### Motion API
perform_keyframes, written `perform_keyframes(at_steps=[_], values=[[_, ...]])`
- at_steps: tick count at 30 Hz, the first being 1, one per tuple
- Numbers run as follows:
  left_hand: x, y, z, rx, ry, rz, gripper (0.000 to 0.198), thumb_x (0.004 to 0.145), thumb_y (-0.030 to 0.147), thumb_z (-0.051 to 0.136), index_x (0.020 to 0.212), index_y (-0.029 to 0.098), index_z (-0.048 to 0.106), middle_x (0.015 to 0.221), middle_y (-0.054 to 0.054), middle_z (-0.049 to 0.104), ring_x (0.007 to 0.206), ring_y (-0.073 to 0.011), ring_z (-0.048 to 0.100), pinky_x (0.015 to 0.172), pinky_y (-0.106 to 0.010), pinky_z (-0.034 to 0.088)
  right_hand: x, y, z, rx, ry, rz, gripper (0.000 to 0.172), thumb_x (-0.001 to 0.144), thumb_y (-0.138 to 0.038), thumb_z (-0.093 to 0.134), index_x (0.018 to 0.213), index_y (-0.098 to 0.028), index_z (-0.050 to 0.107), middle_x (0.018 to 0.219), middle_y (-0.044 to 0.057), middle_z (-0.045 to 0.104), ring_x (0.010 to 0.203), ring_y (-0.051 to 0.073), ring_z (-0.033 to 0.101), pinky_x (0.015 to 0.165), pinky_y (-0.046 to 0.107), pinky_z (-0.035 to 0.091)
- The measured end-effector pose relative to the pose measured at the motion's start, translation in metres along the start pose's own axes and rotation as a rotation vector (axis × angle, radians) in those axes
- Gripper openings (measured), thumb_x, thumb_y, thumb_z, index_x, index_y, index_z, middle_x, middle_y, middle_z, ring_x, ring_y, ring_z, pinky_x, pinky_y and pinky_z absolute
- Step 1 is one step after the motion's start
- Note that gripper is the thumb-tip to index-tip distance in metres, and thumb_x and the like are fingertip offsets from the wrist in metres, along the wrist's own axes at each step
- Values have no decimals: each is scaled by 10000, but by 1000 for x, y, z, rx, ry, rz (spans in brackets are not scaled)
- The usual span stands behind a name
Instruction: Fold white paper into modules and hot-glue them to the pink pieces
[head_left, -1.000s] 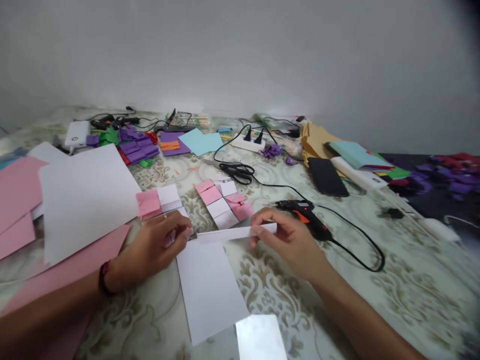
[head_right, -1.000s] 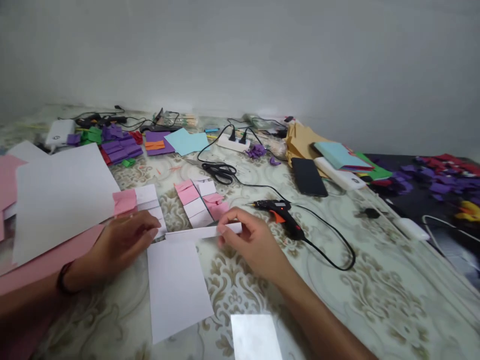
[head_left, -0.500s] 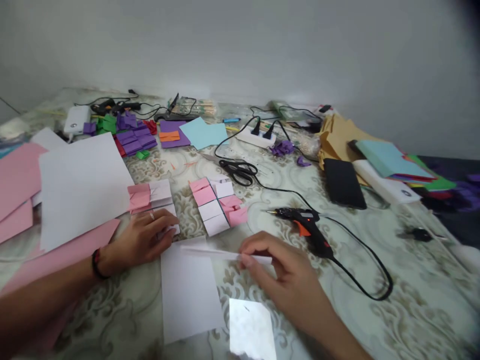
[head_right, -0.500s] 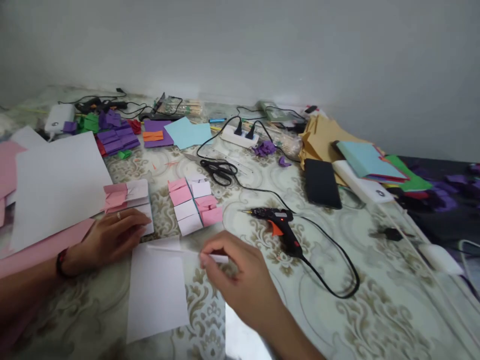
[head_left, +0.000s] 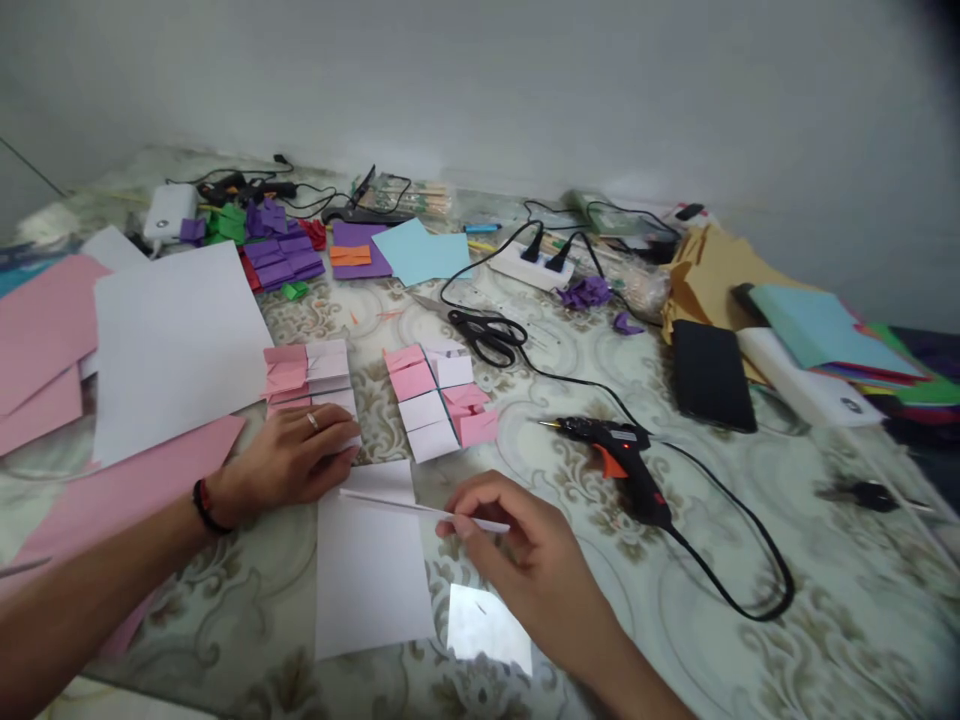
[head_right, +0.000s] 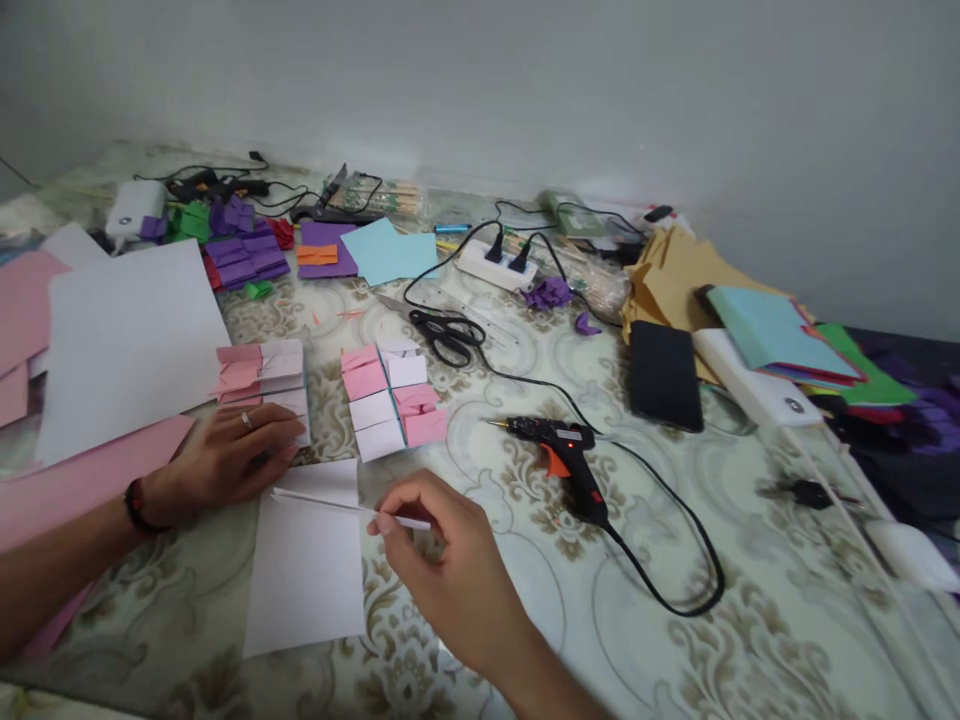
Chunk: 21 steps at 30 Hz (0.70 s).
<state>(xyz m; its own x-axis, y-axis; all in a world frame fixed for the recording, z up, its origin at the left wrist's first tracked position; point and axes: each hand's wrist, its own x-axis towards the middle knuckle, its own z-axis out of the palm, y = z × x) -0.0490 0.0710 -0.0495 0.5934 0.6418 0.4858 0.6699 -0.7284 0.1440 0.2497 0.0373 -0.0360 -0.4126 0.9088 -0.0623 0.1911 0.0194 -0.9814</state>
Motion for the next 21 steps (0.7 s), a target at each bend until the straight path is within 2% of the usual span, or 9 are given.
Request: perform_keyframes(at_steps=[3, 6, 7, 9, 11, 14, 17, 21], values=[[6, -1, -14, -65, 69, -51, 113, 960, 120, 578, 1051, 164, 628, 941, -76, 726, 800, -174, 706, 709, -271, 563, 3, -2, -1, -18, -3, -16, 89, 990, -241, 604, 914, -230, 648, 937, 14, 694, 874, 147, 686, 762, 234, 523], [16, 8, -36, -80, 108, -121, 143, 964, 122, 572, 1083, 168, 636, 998, -92, 714, 897, -199, 698, 819, -324, 571, 6, -6, 1, -28, 5, -49, 100, 985, -249, 604, 894, -223, 638, 920, 20, 687, 849, 147, 666, 766, 236, 527], [19, 15, -41, -131, 94, -144, 134, 956, 152, 603, 1081, 177, 645, 1016, -90, 716, 924, -205, 697, 846, -335, 570, 6, -7, 3, -28, -1, -61, 103, 982, -247, 605, 886, -223, 634, 905, 18, 684, 835, 145, 663, 764, 237, 527], [22, 31, -47, -264, -38, -170, 209, 949, 229, 657, 1153, 182, 646, 1134, -107, 723, 1047, -224, 704, 905, -334, 578, 6, -10, 7, -33, -26, -65, 109, 977, -241, 607, 872, -221, 629, 884, 14, 684, 824, 146, 671, 759, 239, 529], [20, 48, -44, -347, -163, -189, 317, 919, 316, 726, 1197, 192, 640, 1187, -104, 735, 1087, -246, 708, 926, -356, 580, 6, -12, 12, -33, -45, -63, 109, 975, -232, 606, 868, -222, 628, 874, 11, 688, 821, 147, 689, 745, 239, 531], [10, 63, -33, -436, -279, -268, 168, 976, 272, 660, 1136, 221, 672, 1054, -42, 779, 944, -210, 742, 812, -320, 582, 8, -18, 18, -32, -47, -69, 108, 962, -193, 598, 861, -223, 623, 889, 10, 701, 829, 150, 714, 737, 239, 543], [2, 63, -26, -530, -187, -327, 118, 1015, 204, 594, 1007, 212, 711, 963, -12, 803, 845, -170, 749, 759, -280, 559, 12, -26, 22, -137, -26, -140, 118, 941, -133, 584, 874, -223, 622, 898, 11, 710, 824, 149, 710, 745, 246, 550], [-3, 56, -24, -557, -123, -342, 104, 1001, 209, 635, 973, 208, 735, 925, -3, 813, 799, -155, 750, 742, -267, 557, 19, -31, 30, -390, -11, -398, 138, 941, -91, 592, 929, -210, 660, 915, 25, 707, 837, 153, 672, 753, 263, 520]])
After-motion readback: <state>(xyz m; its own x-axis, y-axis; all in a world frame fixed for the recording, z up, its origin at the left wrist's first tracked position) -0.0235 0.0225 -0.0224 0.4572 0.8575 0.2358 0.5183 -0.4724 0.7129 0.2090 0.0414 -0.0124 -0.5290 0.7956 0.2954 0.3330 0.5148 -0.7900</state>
